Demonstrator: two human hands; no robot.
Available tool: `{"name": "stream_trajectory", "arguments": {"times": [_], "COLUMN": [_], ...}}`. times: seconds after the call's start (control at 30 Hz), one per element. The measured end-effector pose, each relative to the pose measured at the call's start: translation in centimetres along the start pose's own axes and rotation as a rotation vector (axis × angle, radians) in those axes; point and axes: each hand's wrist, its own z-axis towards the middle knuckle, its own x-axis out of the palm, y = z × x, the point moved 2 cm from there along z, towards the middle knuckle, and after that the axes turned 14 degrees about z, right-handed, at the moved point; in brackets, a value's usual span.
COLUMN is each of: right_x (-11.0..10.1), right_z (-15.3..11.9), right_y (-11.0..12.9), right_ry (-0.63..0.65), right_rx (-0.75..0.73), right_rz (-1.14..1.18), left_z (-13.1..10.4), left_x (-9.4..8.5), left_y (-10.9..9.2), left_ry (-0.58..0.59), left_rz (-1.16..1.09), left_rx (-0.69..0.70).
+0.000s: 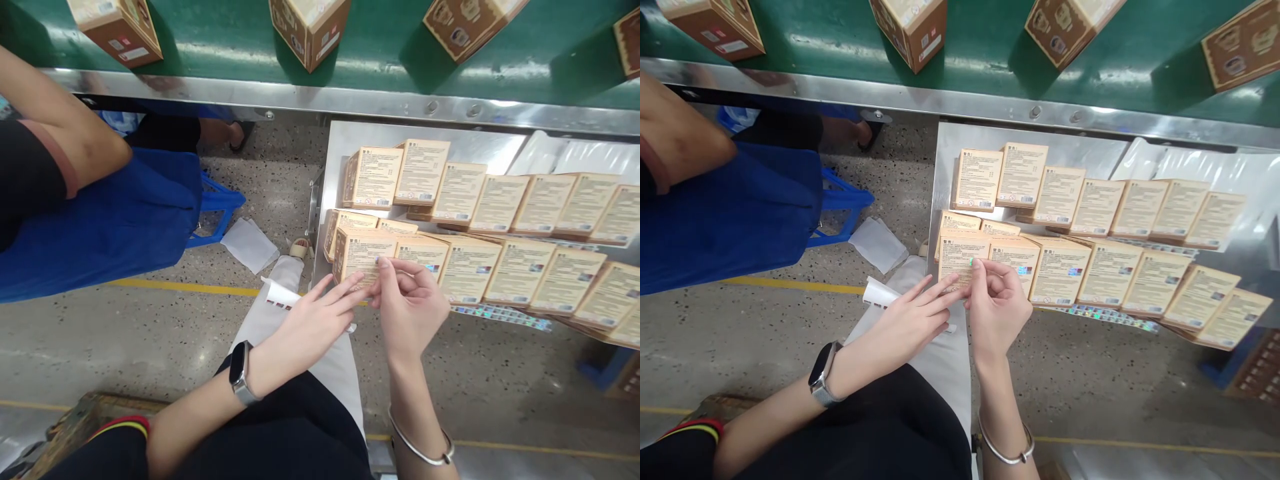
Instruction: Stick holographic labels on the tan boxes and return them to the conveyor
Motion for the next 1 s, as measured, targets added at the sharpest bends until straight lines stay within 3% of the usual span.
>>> {"name": "stream_trajectory", "arguments": {"times": [0.13, 0.23, 0.37, 0.47, 0.57, 0.63, 0.73, 0.8, 0.9, 1.0], "right_x": [0.3, 0.2, -0.1, -2.0, -6.8, -11.6, -19.4, -23.7, -27.6, -28.8], "right_z": [0.0, 0.6, 1.8, 2.5, 3.5, 4.7, 8.0, 10.8, 14.7, 17.5], "right_y": [0.2, 0.0, -0.5, 0.1, 1.9, 3.1, 3.8, 3.2, 1.4, -0.9], "right_ry": [-0.026, -0.073, 0.050, 0.092, 0.039, -0.053, -0.214, -0.273, -0.192, 0.032], "right_rx": [-0.067, -0.024, 0.079, 0.045, -0.048, -0.109, -0.124, -0.072, 0.039, 0.101], "right_rz": [-0.125, -0.103, 0.019, 0.020, -0.055, -0.123, -0.206, -0.247, -0.267, -0.249], "left_z": [0.1, 0.4, 0.7, 0.6, 0.2, -0.1, 0.1, 0.7, 2.1, 3.2], "left_x": [0.1, 0.1, -0.4, -1.5, -2.9, -3.4, -3.1, -2.6, -2.3, -2.6], "left_y": [-0.1, 0.1, 0.9, 1.4, 2.0, 2.5, 3.2, 3.2, 2.8, 1.8], "left_ry": [0.008, 0.016, 0.055, 0.063, -0.061, -0.152, -0.164, -0.153, -0.183, -0.215], "left_rz": [0.000, -0.005, -0.065, -0.178, -0.375, -0.561, -0.818, -0.873, -0.847, -0.823], "left_rx": [-0.011, -0.026, -0.025, -0.004, -0.084, -0.253, -0.505, -0.569, -0.631, -0.745]}}
